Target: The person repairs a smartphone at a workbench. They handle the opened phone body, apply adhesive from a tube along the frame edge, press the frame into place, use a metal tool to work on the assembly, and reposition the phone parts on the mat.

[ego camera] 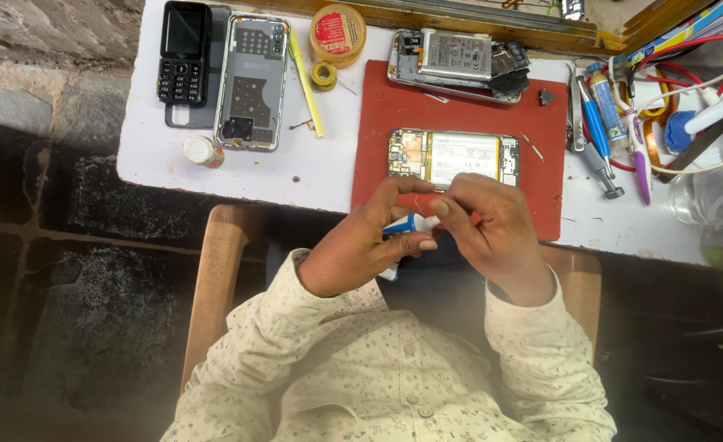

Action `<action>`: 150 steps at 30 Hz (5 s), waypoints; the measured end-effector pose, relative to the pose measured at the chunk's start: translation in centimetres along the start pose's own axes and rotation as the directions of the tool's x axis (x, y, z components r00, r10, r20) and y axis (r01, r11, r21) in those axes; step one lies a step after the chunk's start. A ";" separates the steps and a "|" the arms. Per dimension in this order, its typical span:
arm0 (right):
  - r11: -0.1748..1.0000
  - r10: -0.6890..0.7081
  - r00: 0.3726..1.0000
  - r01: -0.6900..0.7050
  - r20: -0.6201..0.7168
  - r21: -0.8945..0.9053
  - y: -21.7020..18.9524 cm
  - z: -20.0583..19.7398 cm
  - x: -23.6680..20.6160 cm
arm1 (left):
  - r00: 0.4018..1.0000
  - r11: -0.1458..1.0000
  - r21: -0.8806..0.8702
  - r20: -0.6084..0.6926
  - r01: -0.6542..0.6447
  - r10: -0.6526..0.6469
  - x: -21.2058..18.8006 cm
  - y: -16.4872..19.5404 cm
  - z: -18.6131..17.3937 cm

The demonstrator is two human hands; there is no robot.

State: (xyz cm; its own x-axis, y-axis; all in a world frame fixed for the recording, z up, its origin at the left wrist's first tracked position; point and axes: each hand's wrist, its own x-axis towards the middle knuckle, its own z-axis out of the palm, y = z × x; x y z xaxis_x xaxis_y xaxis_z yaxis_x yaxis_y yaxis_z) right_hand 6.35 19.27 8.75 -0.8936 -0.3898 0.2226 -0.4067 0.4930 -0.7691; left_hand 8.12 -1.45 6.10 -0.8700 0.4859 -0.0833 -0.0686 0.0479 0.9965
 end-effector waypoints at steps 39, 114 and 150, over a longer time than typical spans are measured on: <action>0.926 0.053 0.965 0.049 -0.258 0.375 5.8 0.2 -4.0 | 0.358 0.910 0.410 -0.841 -0.065 0.405 -9.7 -3.3 -22.2; 0.745 -0.553 0.827 0.436 -0.102 -0.505 4.8 -3.8 3.0 | 0.784 0.753 0.424 -0.143 -0.503 0.604 9.2 -3.0 -3.7; 0.600 -0.648 0.759 0.459 -0.061 -0.655 4.7 -3.3 3.3 | 0.643 0.513 0.636 -0.035 -0.576 0.765 8.4 -2.2 -3.5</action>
State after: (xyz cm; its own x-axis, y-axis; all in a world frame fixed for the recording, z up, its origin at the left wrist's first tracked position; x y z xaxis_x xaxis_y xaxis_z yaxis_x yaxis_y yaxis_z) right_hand 0.83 22.85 7.81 -0.4260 -0.5679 0.7043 -0.7789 0.6262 0.0338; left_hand -0.78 -0.51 3.27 -0.6291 0.3187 0.7090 0.7765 0.3002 0.5540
